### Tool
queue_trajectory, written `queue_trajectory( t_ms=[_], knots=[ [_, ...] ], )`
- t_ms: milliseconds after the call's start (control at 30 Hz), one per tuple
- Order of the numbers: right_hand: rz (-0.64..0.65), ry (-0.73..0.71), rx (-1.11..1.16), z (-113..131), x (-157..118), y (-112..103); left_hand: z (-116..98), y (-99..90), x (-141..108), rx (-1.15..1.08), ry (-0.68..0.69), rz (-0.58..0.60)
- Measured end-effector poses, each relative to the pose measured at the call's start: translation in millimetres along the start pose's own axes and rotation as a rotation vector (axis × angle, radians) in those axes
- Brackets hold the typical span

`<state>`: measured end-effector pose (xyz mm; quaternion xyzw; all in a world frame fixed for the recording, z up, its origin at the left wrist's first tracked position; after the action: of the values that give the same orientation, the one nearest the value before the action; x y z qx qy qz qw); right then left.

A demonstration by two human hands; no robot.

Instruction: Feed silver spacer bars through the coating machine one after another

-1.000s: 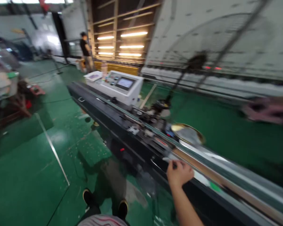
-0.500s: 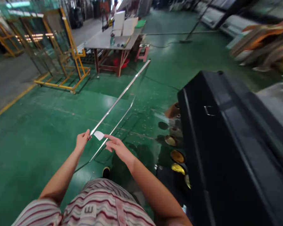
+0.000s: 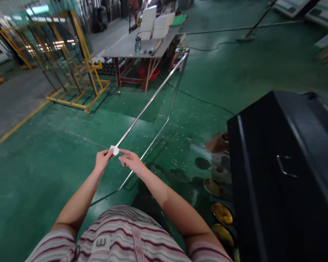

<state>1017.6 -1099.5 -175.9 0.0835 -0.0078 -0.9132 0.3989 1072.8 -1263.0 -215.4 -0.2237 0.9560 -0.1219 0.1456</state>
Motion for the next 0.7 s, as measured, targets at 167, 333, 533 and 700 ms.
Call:
queue_trajectory(
  t_ms=[167,333,533,700],
  knots=[
    [-0.687,-0.441,-0.314,86,-4,-263,-118,124.3,104,0.011,0.022,-0.026],
    [-0.673,-0.26,-0.313,88,29,-475,-230,221.9,216,0.001,0.029,-0.066],
    [-0.385,-0.015,-0.54,7,121,-647,-289,346.9,396,-0.019,-0.025,-0.072],
    [-0.327,0.328,-0.791,-74,153,-858,-340,478.9,574,0.029,-0.001,0.014]
  ],
)
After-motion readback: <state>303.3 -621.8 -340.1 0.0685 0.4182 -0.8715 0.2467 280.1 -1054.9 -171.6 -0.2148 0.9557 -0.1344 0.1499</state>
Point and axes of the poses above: each hand's wrist, its own x-axis towards the middle knuckle, its own y-axis out of the palm, z = x × y, the point moved 8 cm from there along x, towards the middle knuckle, and after that the axes turned 5 degrees about z, right-handed, at the moved point
